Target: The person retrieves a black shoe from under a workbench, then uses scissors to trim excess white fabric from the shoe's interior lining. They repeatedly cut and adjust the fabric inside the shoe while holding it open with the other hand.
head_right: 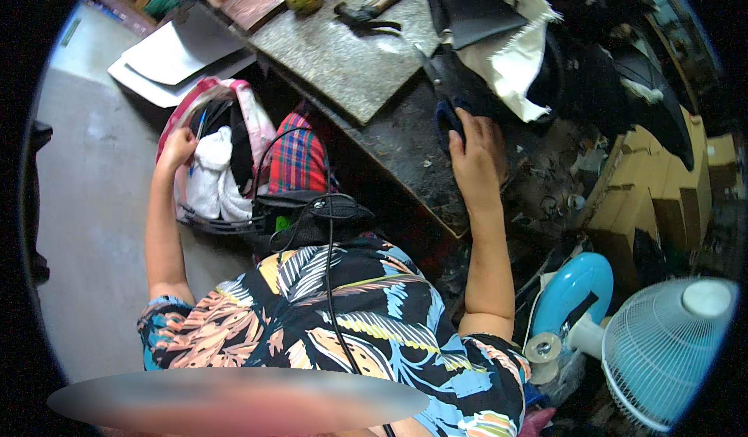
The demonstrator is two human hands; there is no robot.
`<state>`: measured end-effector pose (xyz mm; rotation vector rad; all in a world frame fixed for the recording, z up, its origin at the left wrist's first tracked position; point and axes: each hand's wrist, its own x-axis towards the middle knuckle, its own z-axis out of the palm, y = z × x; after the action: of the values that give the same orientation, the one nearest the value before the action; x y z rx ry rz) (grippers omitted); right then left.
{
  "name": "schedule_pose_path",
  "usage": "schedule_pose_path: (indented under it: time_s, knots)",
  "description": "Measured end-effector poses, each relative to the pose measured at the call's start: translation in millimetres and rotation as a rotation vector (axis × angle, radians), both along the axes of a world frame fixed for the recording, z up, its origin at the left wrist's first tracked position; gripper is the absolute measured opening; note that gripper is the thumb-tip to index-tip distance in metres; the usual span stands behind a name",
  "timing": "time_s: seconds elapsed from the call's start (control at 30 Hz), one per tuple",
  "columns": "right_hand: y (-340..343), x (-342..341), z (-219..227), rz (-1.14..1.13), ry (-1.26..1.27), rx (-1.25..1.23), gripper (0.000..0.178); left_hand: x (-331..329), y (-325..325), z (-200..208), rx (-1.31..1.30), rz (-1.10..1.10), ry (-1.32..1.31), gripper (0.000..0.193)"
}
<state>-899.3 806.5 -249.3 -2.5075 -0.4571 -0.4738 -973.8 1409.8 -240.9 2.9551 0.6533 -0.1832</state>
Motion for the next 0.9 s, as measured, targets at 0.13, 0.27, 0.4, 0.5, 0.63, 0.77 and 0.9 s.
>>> schedule_pose_path:
  time_s: [0.13, 0.27, 0.4, 0.5, 0.63, 0.77, 0.9]
  knots:
    - [1.7, -0.7, 3.2, -0.013, -0.047, 0.000, 0.034, 0.4, -21.4, 3.8, 0.219, -0.117, -0.051, 0.016]
    - [1.6, -4.2, 2.7, -0.063, 0.010, 0.035, 0.034, 7.4, -48.1, 10.3, 0.249, -0.070, 0.150, 0.019]
    - [0.6, -3.0, 0.4, -0.052, -0.071, 0.063, 0.033, 8.9, -69.7, 6.2, 0.289, -0.042, 0.269, 0.021]
    - [1.5, -3.2, 1.3, -0.042, -0.020, 0.081, 0.037, 8.2, -72.3, 2.6, 0.327, 0.019, 0.057, 0.023]
    - [0.5, -2.7, 7.9, -0.061, 0.051, 0.066, 0.044, 9.0, -52.3, 0.7, 0.237, -0.141, 0.280, 0.018]
    - [-7.5, 4.6, 18.4, -0.016, 0.222, -0.106, 0.051, 19.9, -21.8, 17.7, -0.379, 0.089, 0.392, 0.009]
    - [-19.5, 9.2, 33.7, -0.019, 0.318, -0.165, 0.048, 33.9, -33.4, 73.0, -0.016, -0.051, 0.447, 0.014]
